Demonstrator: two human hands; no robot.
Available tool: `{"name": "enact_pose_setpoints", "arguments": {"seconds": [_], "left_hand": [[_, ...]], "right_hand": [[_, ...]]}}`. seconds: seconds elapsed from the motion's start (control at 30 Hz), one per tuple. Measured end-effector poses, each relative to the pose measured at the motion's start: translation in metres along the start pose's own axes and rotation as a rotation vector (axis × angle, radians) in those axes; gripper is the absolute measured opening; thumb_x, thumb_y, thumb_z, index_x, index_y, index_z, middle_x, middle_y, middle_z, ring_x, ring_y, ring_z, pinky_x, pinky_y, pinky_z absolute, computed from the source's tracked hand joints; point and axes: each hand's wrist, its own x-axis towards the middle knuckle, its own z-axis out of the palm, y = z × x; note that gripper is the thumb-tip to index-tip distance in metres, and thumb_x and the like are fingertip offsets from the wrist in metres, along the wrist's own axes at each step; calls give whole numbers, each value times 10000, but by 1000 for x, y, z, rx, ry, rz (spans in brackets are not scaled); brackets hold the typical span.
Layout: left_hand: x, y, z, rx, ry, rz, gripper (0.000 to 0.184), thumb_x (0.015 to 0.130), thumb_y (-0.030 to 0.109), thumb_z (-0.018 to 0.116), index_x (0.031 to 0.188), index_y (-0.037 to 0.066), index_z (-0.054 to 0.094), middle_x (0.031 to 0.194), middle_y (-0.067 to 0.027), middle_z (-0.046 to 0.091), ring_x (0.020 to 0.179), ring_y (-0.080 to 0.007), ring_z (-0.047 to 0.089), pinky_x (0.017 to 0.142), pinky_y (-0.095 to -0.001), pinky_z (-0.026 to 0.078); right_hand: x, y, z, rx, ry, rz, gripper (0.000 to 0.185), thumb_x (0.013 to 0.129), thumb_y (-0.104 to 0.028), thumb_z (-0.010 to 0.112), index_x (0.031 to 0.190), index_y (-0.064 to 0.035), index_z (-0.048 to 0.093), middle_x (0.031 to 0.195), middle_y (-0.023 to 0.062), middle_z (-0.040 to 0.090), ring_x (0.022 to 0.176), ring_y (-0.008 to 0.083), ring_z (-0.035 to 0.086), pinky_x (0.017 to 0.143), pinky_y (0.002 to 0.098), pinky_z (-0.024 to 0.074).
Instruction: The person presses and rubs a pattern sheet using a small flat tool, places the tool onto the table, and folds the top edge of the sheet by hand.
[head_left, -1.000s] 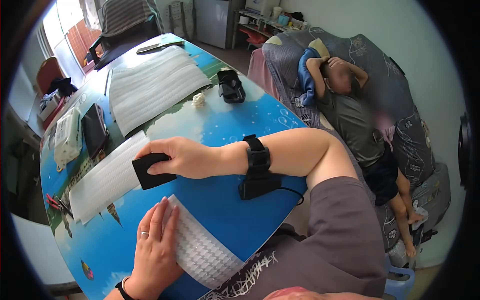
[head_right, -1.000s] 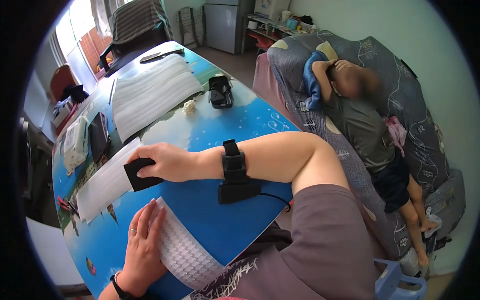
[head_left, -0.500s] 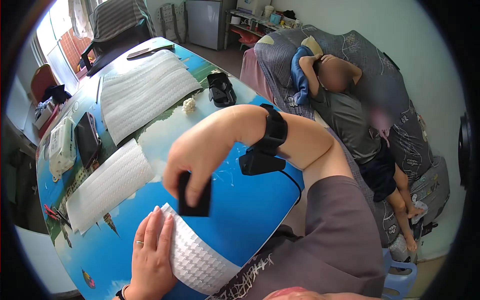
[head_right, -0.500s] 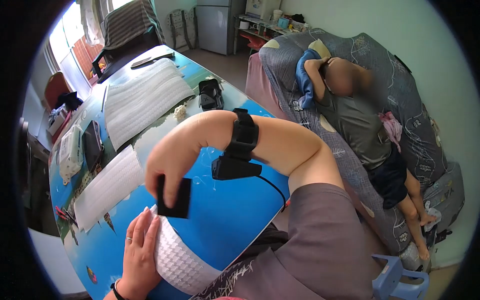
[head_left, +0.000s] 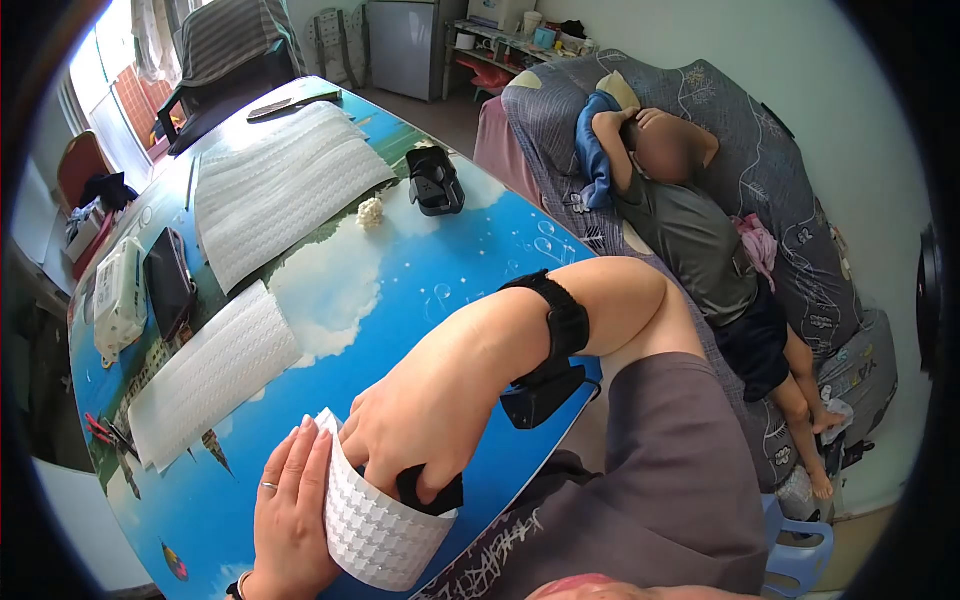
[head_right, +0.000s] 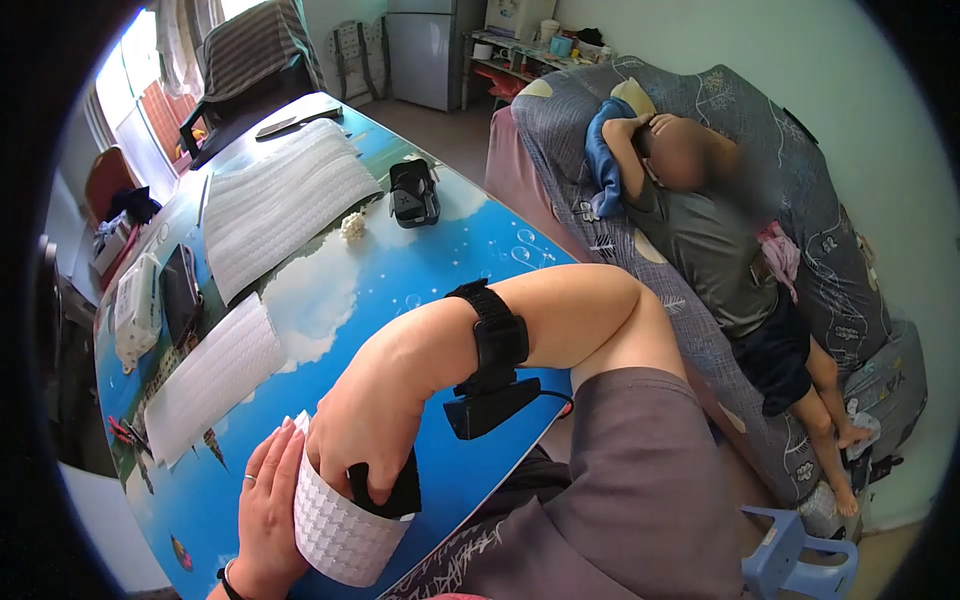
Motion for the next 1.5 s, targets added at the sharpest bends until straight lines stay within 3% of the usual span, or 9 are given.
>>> {"name": "enact_pose_setpoints", "arguments": {"seconds": [0.6, 0.7, 0.8, 0.9, 1.17, 1.4, 1.5], "left_hand": [[-5, 2, -4, 12, -51, -43, 808, 848, 192, 831, 1558, 10, 491, 1646, -261, 414, 1510, -439, 416, 1254, -532, 311], [-3, 6, -11, 35, -9, 58, 698, 962, 160, 675, 1595, -27, 449, 1643, -247, 446, 1499, -426, 444, 1249, -508, 339], [-6, 8, -5, 43, -9, 12, 750, 834, 171, 759, 1506, -71, 532, 1574, -296, 484, 1449, -460, 481, 1214, -542, 389], [-5, 10, -11, 22, -31, 57, 778, 911, 192, 750, 1592, -26, 443, 1627, -252, 460, 1484, -434, 454, 1232, -518, 348], [-3, 13, -7, -60, 13, 106, 816, 911, 193, 758, 1609, -37, 403, 1619, -265, 465, 1462, -453, 472, 1232, -519, 357], [-4, 11, 2, -99, 41, 130, 828, 923, 215, 763, 1616, -40, 389, 1624, -268, 461, 1471, -454, 467, 1242, -529, 350], [-7, 5, 8, -66, 5, 71, 669, 864, 105, 664, 1484, -112, 534, 1556, -307, 508, 1442, -450, 502, 1209, -540, 407]], "right_hand": [[4, 5, 5, -57, -7, 26, 316, 971, -244, 712, 1178, -9, 753, 1292, 161, 673, 1318, 328, 560, 1143, 489, 405], [5, 4, 3, -77, -32, 45, 314, 967, -241, 714, 1178, -11, 752, 1278, 156, 678, 1301, 326, 570, 1132, 489, 414], [6, 3, 2, -78, -38, 58, 309, 964, -237, 714, 1171, -11, 750, 1263, 153, 684, 1279, 328, 584, 1120, 488, 425], [6, 4, 3, -87, -30, 50, 306, 961, -236, 715, 1163, -9, 749, 1254, 152, 688, 1263, 331, 594, 1113, 487, 430], [4, 2, 1, -82, -54, 78, 308, 954, -235, 720, 1140, 8, 744, 1255, 153, 688, 1257, 331, 595, 1109, 484, 430], [-5, -3, -4, -115, -52, 80, 264, 930, -215, 730, 1028, 31, 733, 1200, 168, 680, 1225, 330, 613, 1081, 448, 457], [-13, -8, -14, -173, -49, 5, 230, 916, -196, 739, 953, 29, 705, 1170, 181, 657, 1206, 335, 617, 1041, 440, 487]]}}
